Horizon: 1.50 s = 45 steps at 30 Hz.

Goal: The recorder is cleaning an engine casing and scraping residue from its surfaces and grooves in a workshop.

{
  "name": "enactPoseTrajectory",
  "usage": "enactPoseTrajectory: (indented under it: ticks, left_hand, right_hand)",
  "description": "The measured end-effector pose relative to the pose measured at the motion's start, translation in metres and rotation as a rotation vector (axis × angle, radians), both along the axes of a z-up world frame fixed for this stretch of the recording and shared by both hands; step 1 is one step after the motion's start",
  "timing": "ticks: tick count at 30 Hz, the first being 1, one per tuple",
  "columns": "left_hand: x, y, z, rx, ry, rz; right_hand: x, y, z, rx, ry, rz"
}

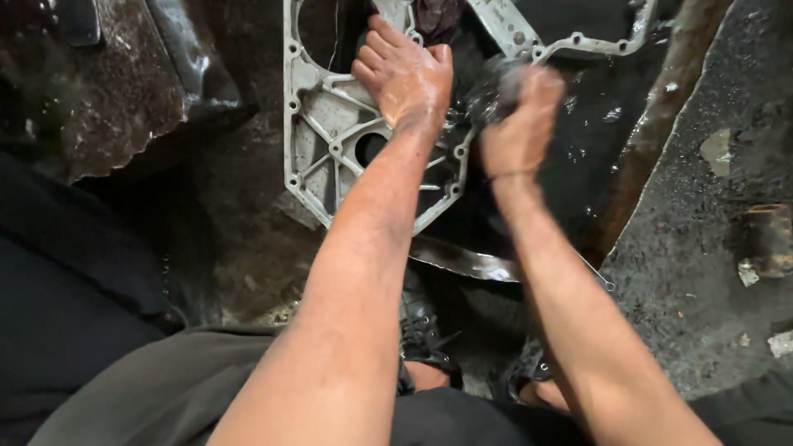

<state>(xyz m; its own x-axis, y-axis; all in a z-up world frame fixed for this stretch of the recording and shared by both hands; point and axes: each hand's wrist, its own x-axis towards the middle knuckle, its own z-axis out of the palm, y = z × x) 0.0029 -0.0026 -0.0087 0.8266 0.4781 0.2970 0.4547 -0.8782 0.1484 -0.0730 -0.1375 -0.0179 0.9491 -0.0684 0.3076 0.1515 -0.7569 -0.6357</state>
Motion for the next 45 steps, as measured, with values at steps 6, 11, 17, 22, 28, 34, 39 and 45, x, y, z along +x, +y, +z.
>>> enactPoseTrajectory:
  ticks: [6,11,17,22,28,34,39,45]
  left_hand:
    - [-0.002,-0.002,0.000,-0.005,0.029,0.000]
    - [0.001,-0.004,0.004,0.014,0.088,0.023]
    - [0.001,-0.005,0.008,0.020,0.123,0.018]
    - [0.001,-0.005,0.003,0.033,0.108,-0.007]
    - [-0.002,-0.001,0.005,0.025,0.130,-0.033]
    - [-0.007,0.005,0.002,-0.007,0.110,-0.049]
    - [-0.005,0.003,0.003,-0.027,0.125,-0.064]
    - [-0.006,0.004,0.002,-0.049,0.115,-0.055]
  right_hand:
    - [0.030,-0.023,-0.006,-0.018,-0.087,-0.260]
    - [-0.012,0.016,0.029,0.044,0.231,-0.232]
    - [-0.056,0.029,0.053,0.047,0.275,-0.049]
    - [-0.092,0.015,0.056,0.071,0.257,0.088]
    - [-0.091,-0.033,0.070,-0.086,0.294,0.247]
    - [-0.063,-0.082,0.054,-0.246,0.316,-0.116]
    - [-0.063,-0.071,0.056,-0.607,-0.076,-0.221]
    - [-0.099,-0.052,-0.021,-0.332,0.485,0.001]
